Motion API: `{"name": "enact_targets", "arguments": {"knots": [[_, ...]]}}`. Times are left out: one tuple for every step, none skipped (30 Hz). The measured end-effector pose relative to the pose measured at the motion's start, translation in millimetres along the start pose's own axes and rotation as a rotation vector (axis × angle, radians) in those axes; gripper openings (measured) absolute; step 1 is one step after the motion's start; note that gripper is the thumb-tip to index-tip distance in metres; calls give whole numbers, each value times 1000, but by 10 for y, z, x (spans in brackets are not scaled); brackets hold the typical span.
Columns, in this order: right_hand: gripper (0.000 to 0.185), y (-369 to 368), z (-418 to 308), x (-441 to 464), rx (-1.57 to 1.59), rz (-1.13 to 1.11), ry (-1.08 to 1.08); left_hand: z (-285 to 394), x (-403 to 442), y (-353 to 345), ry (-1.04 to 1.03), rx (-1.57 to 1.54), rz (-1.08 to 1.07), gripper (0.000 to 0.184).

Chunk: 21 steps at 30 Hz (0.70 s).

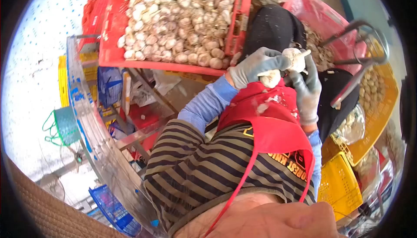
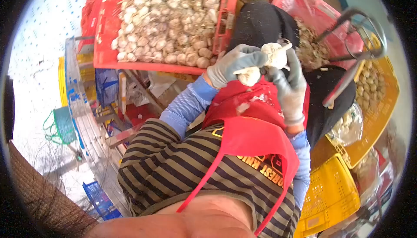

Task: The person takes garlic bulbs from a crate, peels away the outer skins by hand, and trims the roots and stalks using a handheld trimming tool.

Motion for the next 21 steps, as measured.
{"name": "enact_targets", "arguments": {"knots": [[60, 73, 42, 18, 9, 115, -108, 17, 23, -103, -6, -37, 18, 41], [56, 94, -12, 23, 47, 188, -73, 70, -1, -183, 4, -43, 7, 37], [55, 386, -68, -63, 90, 182, -70, -30, 141, -447, -12, -68, 0, 34], [55, 468, -29, -60, 160, 162, -51, -34, 192, -490, -33, -65, 8, 32], [54, 517, 14, -49, 235, 139, -32, -39, 235, -512, -54, -58, 21, 29], [55, 572, 9, -35, 278, 145, 17, -62, 306, -524, -84, -62, 56, 29], [55, 625, 29, -45, 357, 153, 28, -72, 337, -552, -120, -79, 49, 36], [55, 671, 57, -50, 437, 159, 40, -77, 355, -581, -157, -95, 44, 44], [56, 712, 70, -57, 518, 164, 50, -39, 360, -618, -193, -111, 41, 54], [54, 725, 96, -63, 593, 143, -8, -10, 366, -664, -153, -86, -23, 78], [52, 738, 129, -79, 647, 144, -57, 36, 395, -699, -301, 117, -40, 78], [51, 742, 178, -105, 702, 144, -106, 52, 427, -751, -448, 322, -56, 77], [49, 747, 244, -129, 757, 142, -157, 128, 409, -839, -595, 526, -71, 76], [48, 781, 389, -110, 781, 11, -113, 150, 393, -899, -574, 556, -126, 73], [48, 751, 361, -110, 766, -2, -107, 136, 424, -905, -599, 638, -125, 72], [49, 705, 338, -111, 751, -14, -101, 107, 483, -903, -623, 720, -124, 70], [50, 655, 304, -108, 736, -25, -94, 86, 524, -916, -648, 802, -124, 68], [53, 676, 303, -123, 612, 107, -125, 87, 538, -932, -624, 750, -97, 63], [54, 661, 252, -121, 582, 183, -150, 76, 541, -952, -634, 724, -83, 62], [54, 646, 183, -120, 550, 259, -175, 62, 544, -973, -644, 696, -70, 60], [54, 663, 160, -128, 520, 336, -201, 54, 554, -984, -653, 669, -56, 59]]}}
Point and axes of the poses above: each hand's wrist, its own x-axis towards the middle knuckle, its own y-axis out of the back of the hand, z = x × y, the point moved 5 cm from there along x, towards the middle knuckle, and after that the axes turned 7 degrees about -x, right-handed, at the moved point
